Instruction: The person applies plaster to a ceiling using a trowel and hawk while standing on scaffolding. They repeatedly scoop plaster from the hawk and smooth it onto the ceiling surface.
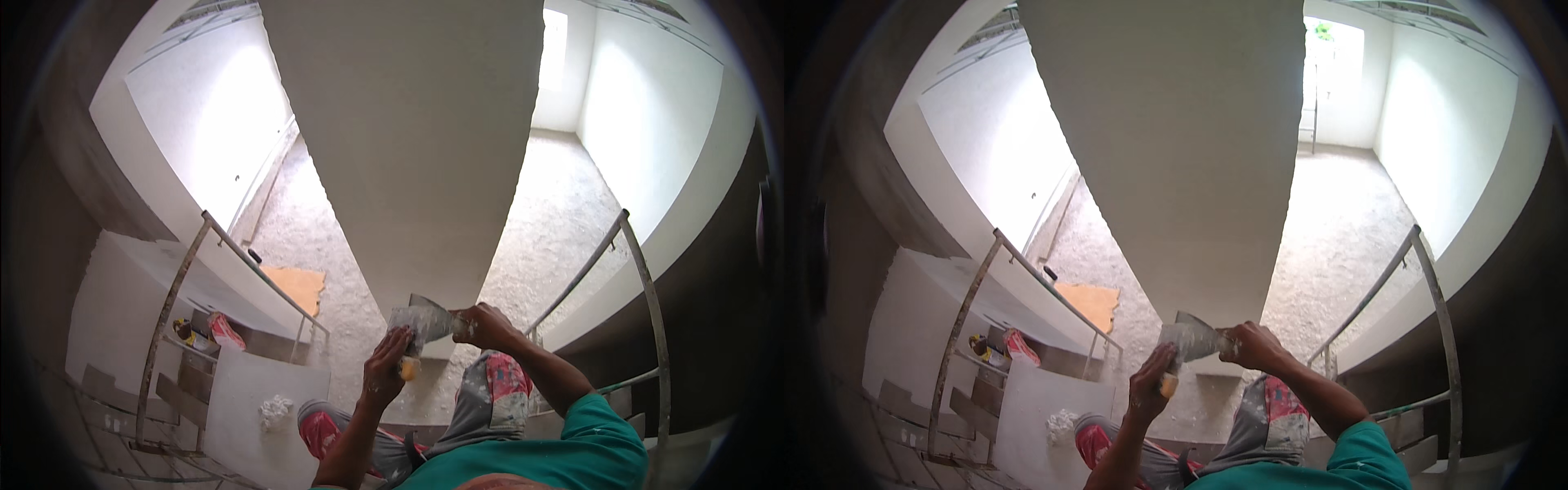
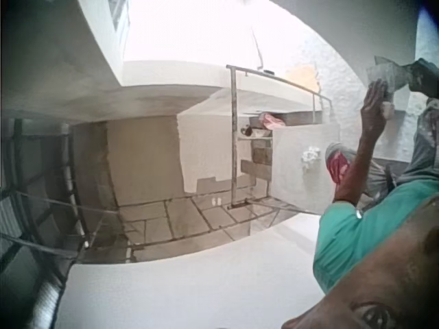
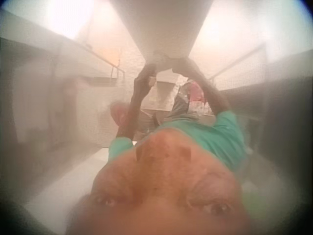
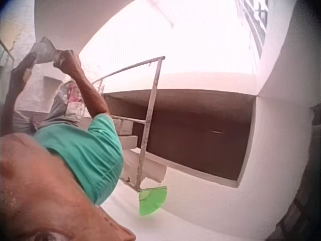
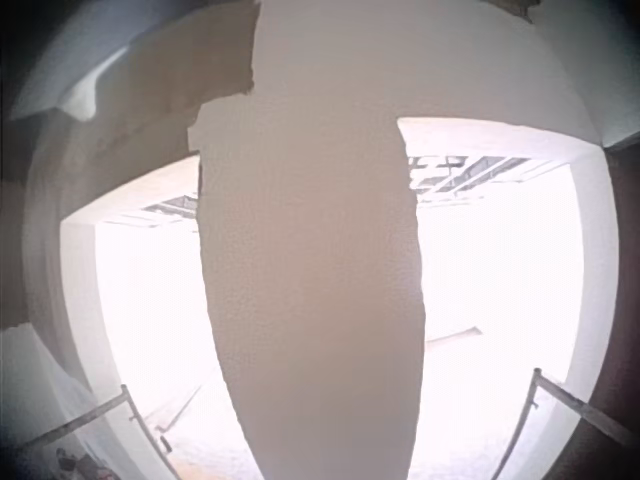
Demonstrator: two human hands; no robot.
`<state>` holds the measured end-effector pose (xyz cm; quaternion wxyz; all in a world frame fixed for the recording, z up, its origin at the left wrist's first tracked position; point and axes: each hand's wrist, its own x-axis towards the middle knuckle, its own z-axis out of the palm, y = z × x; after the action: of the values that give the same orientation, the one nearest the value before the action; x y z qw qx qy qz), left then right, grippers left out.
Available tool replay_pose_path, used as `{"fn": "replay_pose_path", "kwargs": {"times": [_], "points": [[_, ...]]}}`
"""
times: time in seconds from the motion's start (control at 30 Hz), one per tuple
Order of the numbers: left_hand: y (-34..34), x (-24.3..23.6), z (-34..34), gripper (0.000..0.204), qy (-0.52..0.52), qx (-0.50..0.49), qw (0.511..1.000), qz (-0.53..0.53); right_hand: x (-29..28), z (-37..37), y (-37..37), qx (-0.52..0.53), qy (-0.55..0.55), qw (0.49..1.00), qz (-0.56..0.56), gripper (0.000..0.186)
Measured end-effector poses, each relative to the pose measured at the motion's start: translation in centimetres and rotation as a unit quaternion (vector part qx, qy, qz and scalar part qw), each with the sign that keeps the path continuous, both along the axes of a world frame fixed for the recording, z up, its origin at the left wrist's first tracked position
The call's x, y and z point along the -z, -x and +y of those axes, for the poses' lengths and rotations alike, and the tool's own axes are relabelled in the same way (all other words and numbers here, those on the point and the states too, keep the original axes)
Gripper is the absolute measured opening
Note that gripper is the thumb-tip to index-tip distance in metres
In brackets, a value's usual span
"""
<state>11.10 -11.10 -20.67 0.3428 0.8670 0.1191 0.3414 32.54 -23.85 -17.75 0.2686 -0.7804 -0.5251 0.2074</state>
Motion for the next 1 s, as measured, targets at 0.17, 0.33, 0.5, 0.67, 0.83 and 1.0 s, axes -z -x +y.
{"fn": "replay_pose_path", "kwargs": {"times": [0.17, 0.33, 0.5, 0.67, 0.83, 1.0], "points": [[0.6, 1.3, 1.6, 0.051, -0.020, -0.001, 1.000, 0.021, 2.9, -0.1, -1.3, -0.026, -0.030, 0.998, 0.040, 0.046], [1.2, 4.1, 3.7, 0.046, -0.115, 0.012, 0.989, 0.090, 3.3, -1.0, -2.7, -0.033, -0.063, 0.994, 0.081, 0.048], [4.4, 5.4, 5.4, 0.041, 0.046, -0.063, 0.996, 0.053, 2.6, -0.5, -2.9, -0.054, -0.096, 0.993, 0.052, 0.049], [5.6, 2.6, 6.5, 0.034, 0.066, -0.118, 0.986, 0.098, 3.5, -1.1, -3.9, -0.108, -0.087, 0.990, 0.023, 0.047], [7.5, 1.7, 7.4, 0.030, 0.082, -0.082, 0.989, 0.093, 1.4, -1.3, -3.6, -0.120, 0.009, 0.991, 0.050, 0.047], [8.6, -0.4, 9.1, 0.031, -0.011, -0.057, 0.995, 0.079, 0.3, -1.4, -3.8, -0.134, 0.022, 0.990, 0.043, 0.048]]}}
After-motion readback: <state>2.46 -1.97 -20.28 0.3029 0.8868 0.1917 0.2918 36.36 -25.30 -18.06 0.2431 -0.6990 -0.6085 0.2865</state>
